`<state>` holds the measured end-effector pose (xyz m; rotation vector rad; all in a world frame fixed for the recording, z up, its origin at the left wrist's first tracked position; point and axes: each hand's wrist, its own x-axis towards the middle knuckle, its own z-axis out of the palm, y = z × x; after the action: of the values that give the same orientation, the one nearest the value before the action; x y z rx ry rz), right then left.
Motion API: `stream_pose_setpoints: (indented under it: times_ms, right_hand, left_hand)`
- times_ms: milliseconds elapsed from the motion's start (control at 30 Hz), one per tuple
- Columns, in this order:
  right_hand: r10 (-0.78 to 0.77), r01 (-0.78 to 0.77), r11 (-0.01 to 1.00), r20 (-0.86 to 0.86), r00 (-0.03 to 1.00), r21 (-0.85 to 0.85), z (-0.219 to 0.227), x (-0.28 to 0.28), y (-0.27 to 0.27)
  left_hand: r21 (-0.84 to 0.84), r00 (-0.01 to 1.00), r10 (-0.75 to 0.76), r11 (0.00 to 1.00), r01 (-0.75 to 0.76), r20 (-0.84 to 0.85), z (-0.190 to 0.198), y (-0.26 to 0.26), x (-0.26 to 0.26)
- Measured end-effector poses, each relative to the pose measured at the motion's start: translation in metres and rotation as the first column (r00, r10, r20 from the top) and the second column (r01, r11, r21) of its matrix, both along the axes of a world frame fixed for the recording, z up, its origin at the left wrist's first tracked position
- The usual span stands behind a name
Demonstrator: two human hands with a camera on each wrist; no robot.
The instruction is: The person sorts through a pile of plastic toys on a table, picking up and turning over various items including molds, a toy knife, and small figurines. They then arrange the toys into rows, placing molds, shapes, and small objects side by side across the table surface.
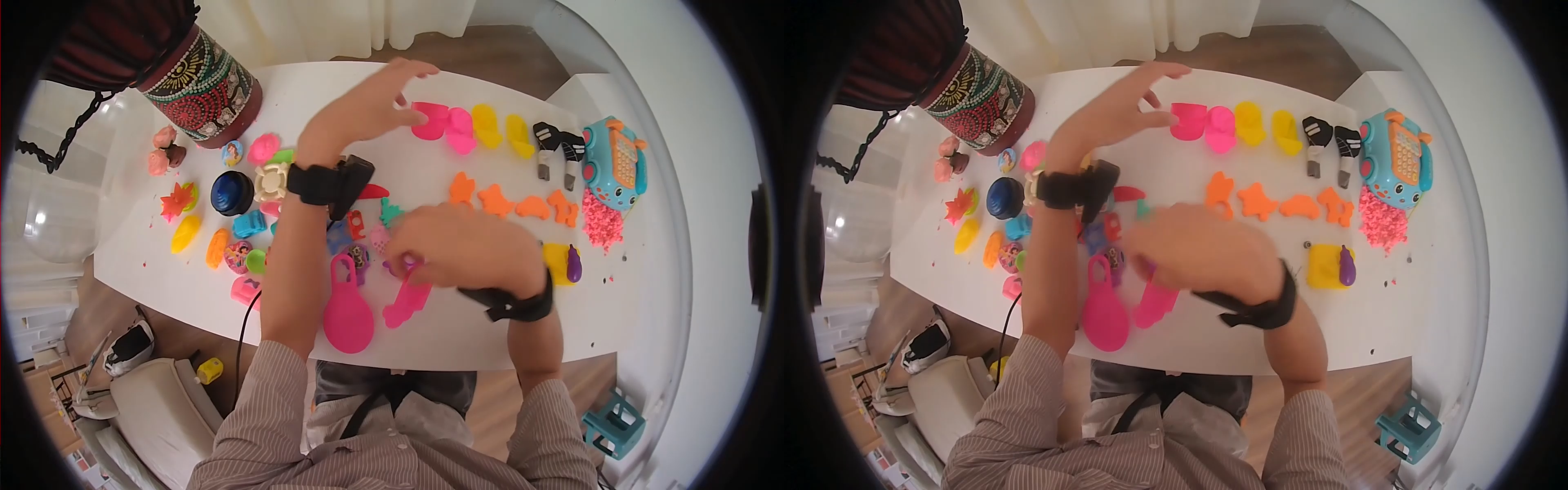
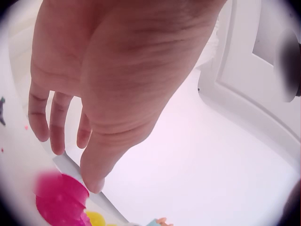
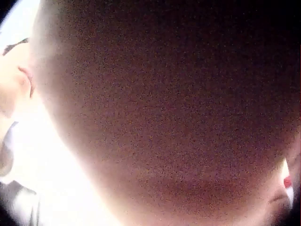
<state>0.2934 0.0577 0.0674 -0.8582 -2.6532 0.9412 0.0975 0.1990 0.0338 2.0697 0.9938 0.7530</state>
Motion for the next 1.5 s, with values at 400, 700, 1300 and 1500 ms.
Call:
stream_pose_setpoints:
  times_ms: [400,700,1300,1500]
  right_hand:
    - [-0.592,0.528,0.783,-0.132,0.795,-0.33,0.041,0.065,0.064]
    - [-0.417,0.302,0.89,-0.343,0.841,-0.341,0.014,0.062,0.082]
    - [-0.543,0.484,0.834,-0.547,0.637,-0.265,0.017,0.04,0.085]
    - [-0.654,0.641,0.756,-0.157,0.74,-0.13,0.014,0.076,0.086]
  left_hand:
    - [-0.03,0.908,0.098,0.992,-0.121,-0.407,-0.018,0.012,-0.028]
    - [-0.012,0.845,0.129,0.987,-0.158,-0.518,-0.019,0.012,-0.058]
    - [-0.38,0.999,-0.049,0.924,0.053,0.019,0.051,-0.024,0.006]
    - [-0.225,0.969,0.183,0.95,-0.218,-0.167,-0.003,-0.005,0.01]
